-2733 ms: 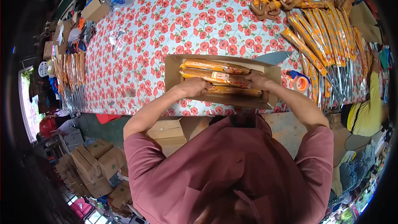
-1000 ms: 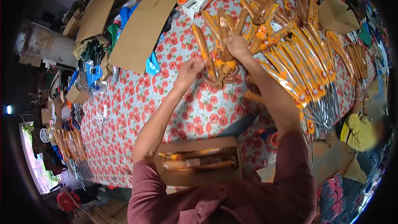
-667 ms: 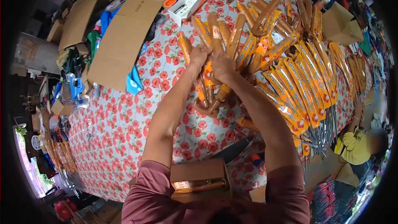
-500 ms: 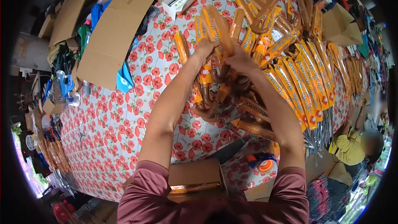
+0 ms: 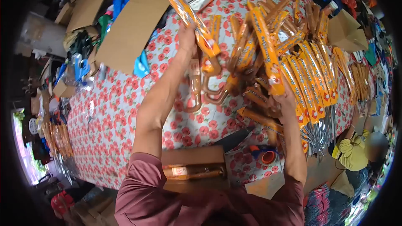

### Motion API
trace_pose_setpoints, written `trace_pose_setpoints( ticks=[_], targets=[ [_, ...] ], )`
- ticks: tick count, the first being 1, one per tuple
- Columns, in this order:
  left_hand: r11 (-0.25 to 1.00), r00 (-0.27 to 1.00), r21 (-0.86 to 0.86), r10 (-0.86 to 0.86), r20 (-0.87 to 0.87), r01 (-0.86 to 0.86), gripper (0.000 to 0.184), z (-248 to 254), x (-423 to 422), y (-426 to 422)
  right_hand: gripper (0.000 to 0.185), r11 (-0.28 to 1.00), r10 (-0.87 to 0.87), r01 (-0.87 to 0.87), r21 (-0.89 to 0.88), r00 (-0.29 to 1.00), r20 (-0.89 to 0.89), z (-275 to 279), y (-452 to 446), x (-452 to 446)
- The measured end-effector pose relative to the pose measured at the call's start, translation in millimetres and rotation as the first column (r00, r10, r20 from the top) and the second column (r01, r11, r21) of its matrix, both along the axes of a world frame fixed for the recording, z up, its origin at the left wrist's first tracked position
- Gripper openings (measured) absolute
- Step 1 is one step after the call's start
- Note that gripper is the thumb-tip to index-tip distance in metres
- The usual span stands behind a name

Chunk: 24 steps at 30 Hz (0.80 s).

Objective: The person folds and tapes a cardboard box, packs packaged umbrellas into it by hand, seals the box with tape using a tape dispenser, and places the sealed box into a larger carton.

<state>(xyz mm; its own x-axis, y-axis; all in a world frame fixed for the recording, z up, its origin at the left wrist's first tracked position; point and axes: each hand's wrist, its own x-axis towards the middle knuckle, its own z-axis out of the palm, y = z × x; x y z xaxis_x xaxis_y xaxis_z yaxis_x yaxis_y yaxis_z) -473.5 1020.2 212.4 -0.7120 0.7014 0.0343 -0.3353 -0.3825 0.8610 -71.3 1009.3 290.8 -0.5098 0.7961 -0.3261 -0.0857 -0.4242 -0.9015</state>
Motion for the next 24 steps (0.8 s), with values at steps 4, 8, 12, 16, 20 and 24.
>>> trace_pose_setpoints(
  ticks=[4, 8, 12, 16, 20, 24],
  targets=[
    [0.992, 0.975, 0.043, -0.125, 0.183, 0.119, 0.025, 110.1, -41.2, -90.5, 0.077, 0.984, 0.087, -0.098, 0.150, 0.993, 0.081, 10.0, -37.1, 50.3],
    [0.917, 0.933, -0.182, -0.361, 0.005, 0.355, 0.035, 177.2, -18.3, -240.1, 0.078, 0.933, 0.098, -0.197, 0.302, 0.944, 0.314, 46.7, -84.8, 75.6],
    [0.697, 0.759, -0.648, -0.590, -0.275, 0.308, 0.046, 204.9, 51.2, -398.7, 0.071, 0.931, 0.158, -0.246, 0.271, 0.938, 0.310, 112.5, -125.8, 88.5],
    [0.417, 0.435, -0.824, -0.869, -0.237, 0.384, 0.050, 188.9, 120.9, -489.6, 0.068, 0.834, 0.465, -0.514, 0.201, 0.851, 0.246, 161.4, -156.1, 89.4],
    [0.091, 0.233, -0.947, -0.972, -0.018, 0.308, 0.048, 146.5, 165.3, -499.3, 0.049, 0.466, 0.667, -0.834, 0.296, 0.551, 0.502, 172.3, -203.0, 36.8],
    [0.017, 0.171, -0.962, -0.985, 0.031, 0.273, 0.040, 63.8, 181.5, -498.6, 0.036, 0.244, 0.799, -0.970, 0.006, 0.204, 0.565, 139.5, -250.3, -29.2]
  ],
)
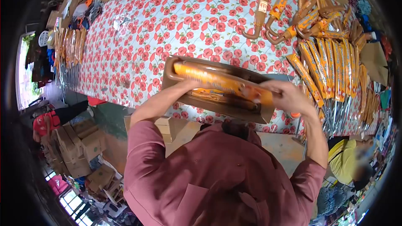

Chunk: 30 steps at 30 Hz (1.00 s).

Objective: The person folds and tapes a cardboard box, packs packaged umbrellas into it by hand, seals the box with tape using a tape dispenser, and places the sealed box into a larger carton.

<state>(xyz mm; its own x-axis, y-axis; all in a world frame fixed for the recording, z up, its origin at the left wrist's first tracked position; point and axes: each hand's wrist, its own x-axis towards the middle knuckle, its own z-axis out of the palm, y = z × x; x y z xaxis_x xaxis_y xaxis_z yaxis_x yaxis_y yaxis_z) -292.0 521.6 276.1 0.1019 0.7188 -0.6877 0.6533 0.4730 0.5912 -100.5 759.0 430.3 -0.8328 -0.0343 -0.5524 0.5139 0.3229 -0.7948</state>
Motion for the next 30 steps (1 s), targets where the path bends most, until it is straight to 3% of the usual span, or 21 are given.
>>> trace_pose_setpoints(
  ticks=[1, 4, 6, 9, 12, 13, 15, 18, 19, 20, 23, 24, 25, 27, 28, 29, 30],
  targets=[
    [1.000, 1.000, 0.022, 0.014, -0.003, -0.014, 0.039, -24.8, 1.4, -0.2, 0.033, 0.995, -0.041, 0.056, -0.083, 0.983, 0.177, -3.6, -8.3, -14.6],
    [0.993, 0.997, 0.095, 0.077, -0.030, -0.074, 0.038, -73.9, 8.2, -3.5, 0.030, 0.931, -0.037, 0.135, -0.340, 0.959, 0.281, -92.5, 3.3, -18.2],
    [0.978, 0.991, 0.207, 0.046, -0.127, -0.019, 0.038, -93.2, 15.9, -12.6, 0.031, 0.955, 0.060, 0.025, -0.295, 0.960, 0.274, -117.4, 7.3, -24.2],
    [0.873, 0.918, 0.419, -0.073, -0.389, 0.247, 0.036, -90.7, 21.2, -36.4, 0.030, 0.973, 0.117, -0.043, -0.227, 0.938, 0.325, -122.0, 2.0, -30.4],
    [0.804, 0.913, 0.516, -0.079, -0.400, 0.295, 0.035, -33.8, 11.9, -56.8, 0.028, 0.976, 0.130, -0.062, -0.208, 0.933, 0.335, -123.9, -0.1, -35.1],
    [0.803, 0.883, 0.473, -0.134, -0.449, 0.362, 0.038, -32.7, 5.5, -62.9, 0.029, 0.975, 0.136, -0.068, -0.211, 0.934, 0.329, -126.5, 0.2, -35.0],
    [0.787, 0.809, 0.378, -0.244, -0.535, 0.487, 0.047, -32.8, -6.7, -70.3, 0.030, 0.992, 0.128, -0.121, -0.044, 0.965, 0.228, -146.5, 2.9, -27.7],
    [0.679, 0.754, 0.518, -0.079, -0.652, 0.519, 0.064, -23.8, -19.3, -63.6, 0.039, 0.944, 0.238, -0.218, 0.247, 0.970, -0.053, -195.1, -2.8, -11.9],
    [0.703, 0.754, 0.498, -0.084, -0.652, 0.508, 0.068, -31.4, -21.3, -64.5, 0.044, 0.904, 0.300, -0.228, 0.361, 0.941, -0.158, -202.9, -1.0, -7.4],
    [0.716, 0.750, 0.482, -0.087, -0.655, 0.504, 0.073, -43.7, -22.6, -63.4, 0.045, 0.917, 0.214, -0.241, 0.317, 0.970, 0.118, -178.7, -7.3, -17.8],
    [0.803, 0.733, 0.307, -0.219, -0.645, 0.510, 0.079, -58.3, -26.9, -48.6, 0.028, 0.756, 0.322, -0.294, 0.584, 0.945, 0.059, -196.1, -11.4, -13.8],
    [0.821, 0.736, 0.274, -0.237, -0.634, 0.501, 0.080, -55.9, -26.4, -45.3, 0.026, 0.775, 0.296, -0.082, 0.627, 0.923, -0.244, -196.7, -20.3, -7.5],
    [0.840, 0.738, 0.236, -0.254, -0.626, 0.488, 0.081, -52.9, -26.1, -41.3, 0.024, 0.784, 0.274, 0.130, 0.607, 0.805, -0.526, -194.7, -30.9, -4.6],
    [0.832, 0.659, 0.106, -0.347, -0.667, 0.545, 0.086, -37.8, -20.1, -34.9, 0.029, 0.796, 0.208, 0.270, 0.542, 0.719, -0.664, -133.7, -35.3, -20.9],
    [0.884, 0.796, 0.150, -0.311, -0.520, 0.443, 0.083, -24.1, -18.4, -30.0, 0.033, 0.800, 0.178, 0.332, 0.499, 0.664, -0.726, -114.5, -29.6, -27.6],
    [0.877, 0.933, 0.365, -0.211, -0.290, 0.312, 0.062, -11.9, -24.7, -19.6, 0.030, 0.791, 0.060, 0.379, 0.481, 0.733, -0.677, -119.0, -15.7, -32.1],
    [0.793, 0.952, 0.534, -0.198, -0.232, 0.295, 0.050, 1.8, -27.9, -6.6, 0.028, 0.777, -0.062, 0.426, 0.463, 0.785, -0.617, -125.9, 5.7, -39.8]
  ],
)
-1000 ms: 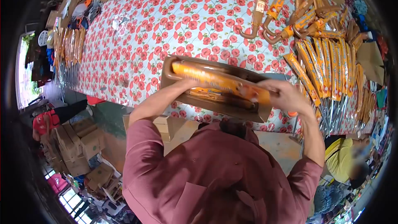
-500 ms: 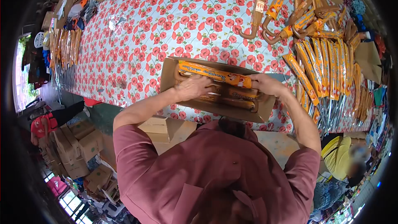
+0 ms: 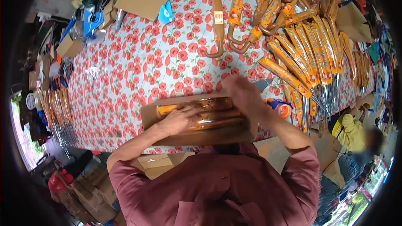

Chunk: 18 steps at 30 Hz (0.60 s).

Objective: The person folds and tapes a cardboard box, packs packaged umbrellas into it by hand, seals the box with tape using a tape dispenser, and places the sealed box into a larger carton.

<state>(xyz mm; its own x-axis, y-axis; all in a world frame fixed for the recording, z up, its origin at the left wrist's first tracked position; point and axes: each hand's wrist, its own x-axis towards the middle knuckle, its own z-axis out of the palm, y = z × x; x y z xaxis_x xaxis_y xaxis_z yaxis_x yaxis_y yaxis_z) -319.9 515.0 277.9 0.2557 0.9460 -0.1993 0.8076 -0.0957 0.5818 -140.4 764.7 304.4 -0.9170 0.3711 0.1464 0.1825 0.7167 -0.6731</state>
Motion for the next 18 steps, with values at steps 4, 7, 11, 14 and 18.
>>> trace_pose_setpoints(
  ticks=[4, 7, 11, 14, 18],
  targets=[
    [0.864, 0.961, 0.423, 0.217, 0.174, -0.272, 0.028, 43.8, -21.2, 109.8, 0.030, 0.886, -0.307, 0.316, -0.341, 0.948, 0.080, -64.8, 111.5, -58.0],
    [0.736, 0.737, 0.140, 0.606, 0.298, -0.662, 0.038, 4.6, -51.3, 212.0, 0.049, 0.872, -0.475, 0.469, -0.141, 0.880, -0.005, -144.3, 171.4, -118.1],
    [0.575, 0.645, 0.342, 0.752, 0.135, -0.743, 0.077, -123.0, -73.8, 317.0, 0.075, 0.820, -0.556, 0.566, -0.086, 0.823, 0.112, -200.0, 204.3, -175.2],
    [0.511, 0.517, 0.135, 0.856, 0.014, -0.849, 0.081, -150.0, -75.3, 350.9, 0.073, 0.807, -0.562, 0.590, 0.017, 0.759, 0.328, -178.0, 208.5, -190.7],
    [0.475, 0.419, -0.123, 0.851, 0.316, -0.871, 0.069, -138.6, -96.9, 326.4, 0.064, 0.718, -0.682, 0.686, -0.120, 0.727, 0.080, -210.1, 216.9, -180.4]
  ],
)
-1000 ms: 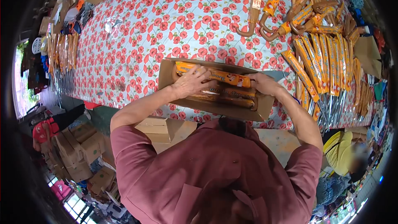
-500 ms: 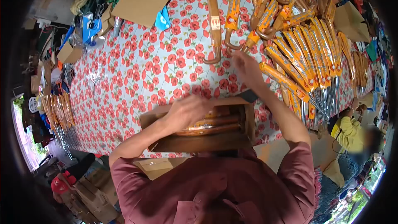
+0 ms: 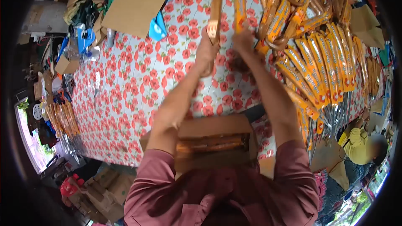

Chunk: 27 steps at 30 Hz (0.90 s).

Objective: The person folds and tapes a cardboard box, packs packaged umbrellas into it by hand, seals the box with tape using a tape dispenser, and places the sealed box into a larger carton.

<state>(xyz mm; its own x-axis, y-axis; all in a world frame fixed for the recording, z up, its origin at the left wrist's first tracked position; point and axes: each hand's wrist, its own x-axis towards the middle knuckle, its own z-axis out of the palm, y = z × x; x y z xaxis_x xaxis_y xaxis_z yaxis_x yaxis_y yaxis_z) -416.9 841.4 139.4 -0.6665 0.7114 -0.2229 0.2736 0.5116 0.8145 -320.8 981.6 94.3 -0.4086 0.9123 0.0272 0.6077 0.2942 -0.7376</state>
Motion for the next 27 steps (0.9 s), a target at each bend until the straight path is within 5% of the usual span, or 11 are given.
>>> trace_pose_setpoints(
  ticks=[3, 6, 9, 14, 17, 19, 20, 22, 23, 24, 27],
  targets=[
    [0.985, 0.908, 0.173, -0.091, 0.410, 0.021, 0.057, 21.7, -35.4, -61.1, 0.062, 0.924, 0.078, -0.186, -0.333, 0.947, -0.312, 76.0, -9.8, 46.8],
    [0.978, 0.954, 0.040, -0.210, 0.213, 0.206, 0.063, 133.0, -27.0, -153.6, 0.064, 0.759, 0.016, -0.301, -0.577, 0.894, -0.447, 188.9, -52.4, 109.7],
    [0.930, 0.931, 0.057, -0.364, -0.003, 0.363, 0.066, 199.4, -6.4, -258.7, 0.064, 0.712, 0.141, -0.515, -0.478, 0.772, -0.620, 245.7, -62.8, 177.6],
    [0.779, 0.798, -0.175, -0.595, 0.094, 0.602, 0.064, 258.2, 53.5, -371.4, 0.061, 0.624, 0.316, -0.569, -0.536, 0.810, -0.493, 334.0, -110.9, 241.9],
    [0.666, 0.668, -0.311, -0.735, -0.115, 0.678, 0.059, 217.1, 104.2, -388.8, 0.048, 0.439, 0.500, -0.630, -0.641, 0.764, -0.408, 346.4, -152.1, 238.7],
    [0.635, 0.588, -0.358, -0.771, -0.244, 0.685, 0.053, 146.9, 129.7, -399.3, 0.037, 0.150, 0.657, -0.685, -0.713, 0.608, -0.446, 315.8, -171.6, 226.1],
    [0.613, 0.592, -0.323, -0.787, -0.172, 0.721, 0.051, 122.8, 134.4, -398.2, 0.033, 0.094, 0.703, -0.671, -0.735, 0.567, -0.428, 303.3, -188.5, 217.8],
    [0.677, 0.749, -0.325, -0.562, 0.351, 0.661, 0.050, 98.9, 137.6, -402.5, 0.023, 0.017, 0.785, -0.605, -0.796, 0.501, -0.365, 272.9, -220.7, 203.8],
    [0.713, 0.791, -0.364, -0.457, 0.407, 0.600, 0.049, 96.4, 138.2, -409.2, 0.018, -0.001, 0.819, -0.554, -0.833, 0.477, -0.318, 253.0, -231.9, 201.3],
    [0.744, 0.824, -0.405, -0.342, 0.451, 0.531, 0.048, 93.8, 138.7, -415.7, 0.017, -0.030, 0.791, -0.476, -0.879, 0.527, -0.312, 228.3, -235.4, 201.4],
    [0.620, 0.679, -0.288, -0.705, 0.204, 0.730, 0.044, 111.9, 127.5, -429.0, 0.014, -0.079, 0.712, -0.251, -0.965, 0.663, -0.230, 172.9, -242.9, 213.8]
  ],
)
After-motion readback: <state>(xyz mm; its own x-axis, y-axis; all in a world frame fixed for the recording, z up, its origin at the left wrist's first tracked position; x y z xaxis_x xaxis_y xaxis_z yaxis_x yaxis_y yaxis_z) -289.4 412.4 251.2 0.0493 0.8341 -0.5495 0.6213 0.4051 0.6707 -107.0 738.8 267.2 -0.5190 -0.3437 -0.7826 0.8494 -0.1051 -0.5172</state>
